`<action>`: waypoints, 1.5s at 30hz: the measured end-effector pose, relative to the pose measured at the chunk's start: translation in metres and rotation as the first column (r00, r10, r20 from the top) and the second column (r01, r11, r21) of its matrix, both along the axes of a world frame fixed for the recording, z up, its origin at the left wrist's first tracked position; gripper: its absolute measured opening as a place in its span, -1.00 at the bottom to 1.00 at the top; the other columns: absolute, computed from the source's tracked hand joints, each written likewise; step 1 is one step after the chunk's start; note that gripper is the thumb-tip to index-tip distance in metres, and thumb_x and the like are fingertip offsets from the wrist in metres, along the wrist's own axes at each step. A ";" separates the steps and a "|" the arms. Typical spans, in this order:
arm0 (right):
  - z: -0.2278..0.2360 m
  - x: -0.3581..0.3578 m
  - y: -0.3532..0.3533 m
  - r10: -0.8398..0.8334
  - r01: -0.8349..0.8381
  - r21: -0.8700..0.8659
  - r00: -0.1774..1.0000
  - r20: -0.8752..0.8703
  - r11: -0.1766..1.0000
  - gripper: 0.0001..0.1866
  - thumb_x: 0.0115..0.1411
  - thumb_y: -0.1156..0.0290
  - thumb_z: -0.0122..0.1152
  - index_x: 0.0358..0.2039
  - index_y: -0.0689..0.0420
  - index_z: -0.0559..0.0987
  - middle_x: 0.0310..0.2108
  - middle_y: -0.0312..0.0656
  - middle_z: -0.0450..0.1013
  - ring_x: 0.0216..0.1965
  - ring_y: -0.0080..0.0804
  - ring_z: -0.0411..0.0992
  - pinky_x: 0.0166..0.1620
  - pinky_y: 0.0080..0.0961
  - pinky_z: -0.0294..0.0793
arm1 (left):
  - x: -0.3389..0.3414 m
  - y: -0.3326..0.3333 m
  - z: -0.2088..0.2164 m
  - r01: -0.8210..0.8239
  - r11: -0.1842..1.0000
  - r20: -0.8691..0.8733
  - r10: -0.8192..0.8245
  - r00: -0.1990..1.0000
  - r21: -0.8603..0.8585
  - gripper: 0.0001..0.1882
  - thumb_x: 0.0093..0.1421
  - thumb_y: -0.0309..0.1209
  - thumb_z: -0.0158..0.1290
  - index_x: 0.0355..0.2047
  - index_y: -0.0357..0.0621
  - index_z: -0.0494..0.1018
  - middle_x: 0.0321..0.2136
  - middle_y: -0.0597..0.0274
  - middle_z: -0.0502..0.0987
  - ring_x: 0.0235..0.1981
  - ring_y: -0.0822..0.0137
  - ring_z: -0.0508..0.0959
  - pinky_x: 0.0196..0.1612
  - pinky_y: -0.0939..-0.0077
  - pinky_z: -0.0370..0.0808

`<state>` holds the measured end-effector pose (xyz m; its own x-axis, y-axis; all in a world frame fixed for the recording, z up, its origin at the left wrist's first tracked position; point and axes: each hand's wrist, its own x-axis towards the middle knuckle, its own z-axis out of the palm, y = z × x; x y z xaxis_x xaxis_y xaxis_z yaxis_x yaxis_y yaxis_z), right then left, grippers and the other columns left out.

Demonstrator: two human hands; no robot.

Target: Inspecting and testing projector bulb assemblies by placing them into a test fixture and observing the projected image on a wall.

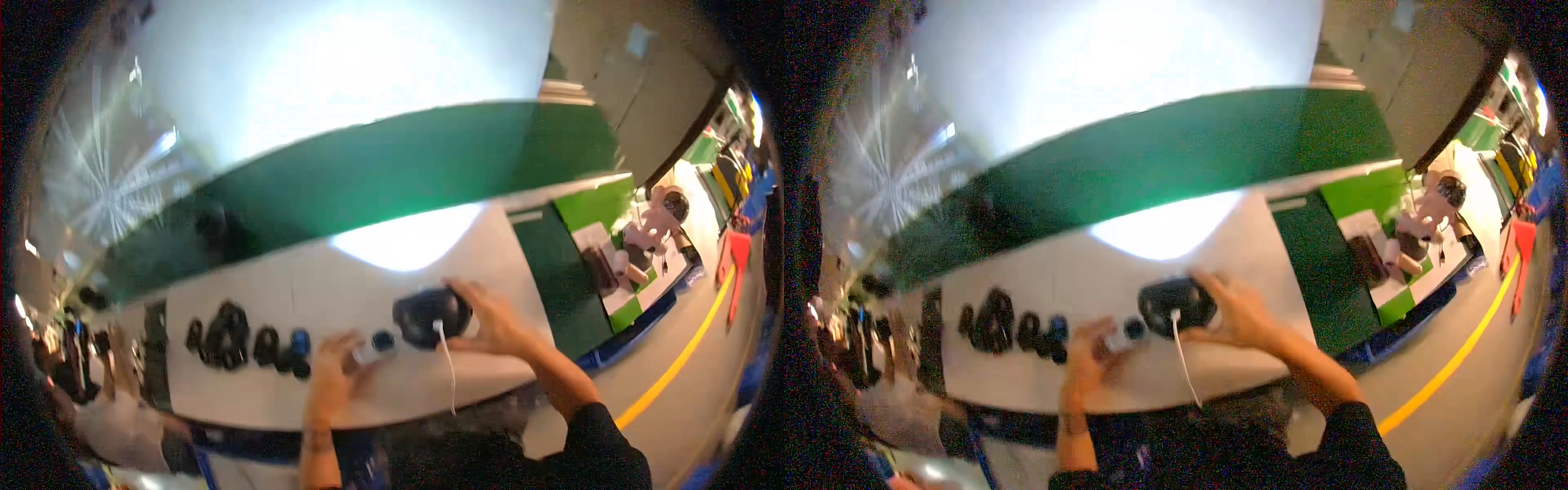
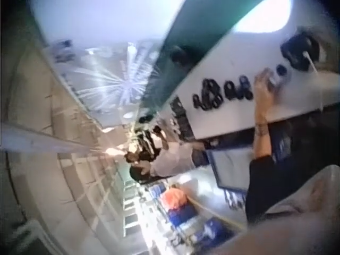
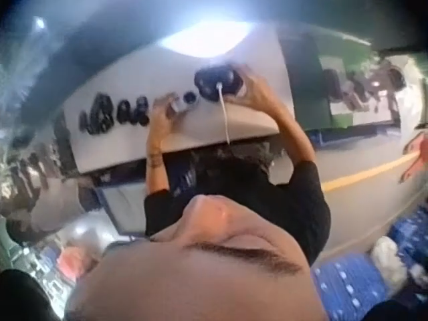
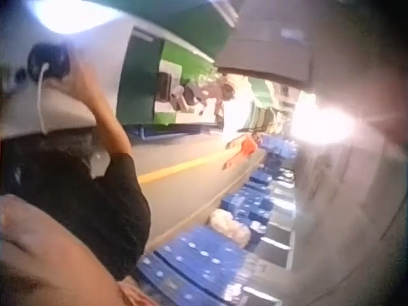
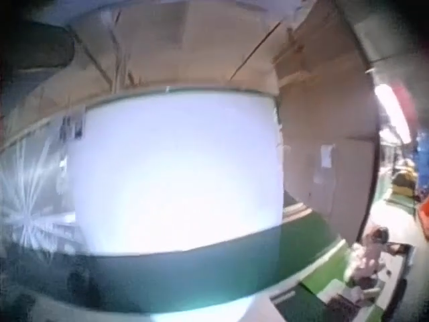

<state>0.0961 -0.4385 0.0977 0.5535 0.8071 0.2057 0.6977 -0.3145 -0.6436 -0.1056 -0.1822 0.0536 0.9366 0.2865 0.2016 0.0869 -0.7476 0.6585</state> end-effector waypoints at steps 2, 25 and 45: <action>0.019 -0.001 0.005 -0.018 0.018 -0.008 0.996 -0.088 1.000 0.07 -0.17 0.07 0.58 0.28 0.23 0.23 0.06 0.16 0.39 0.07 0.12 0.40 0.12 -0.12 0.39 | 0.006 0.006 0.007 0.007 0.998 0.033 -0.005 0.999 -0.055 -0.54 -0.01 -0.36 0.34 -0.07 -0.10 0.52 0.05 0.16 0.50 0.06 0.07 0.46 0.13 0.25 0.38; 0.007 -0.014 0.009 -0.019 0.020 0.065 1.000 -0.010 0.998 0.10 -0.23 0.12 0.62 0.29 0.17 0.22 0.12 0.14 0.33 0.09 0.13 0.39 0.11 -0.14 0.41 | 0.039 -0.038 -0.011 0.072 0.655 0.086 -0.011 0.996 -0.752 -0.23 0.37 -0.11 -0.02 0.36 -0.25 -0.12 0.29 -0.01 0.18 0.12 0.32 0.43 0.08 0.45 0.43; 0.003 -0.017 0.017 -0.025 0.019 0.095 0.997 0.066 0.995 0.08 -0.14 0.07 0.54 0.32 0.18 0.16 0.21 0.14 0.22 0.12 0.19 0.34 0.14 -0.10 0.41 | 0.064 -0.077 0.012 0.126 0.591 0.167 0.014 0.986 -0.796 0.00 0.32 -0.19 0.09 0.38 -0.38 -0.40 0.21 0.00 0.22 0.19 0.25 0.31 0.26 0.39 0.24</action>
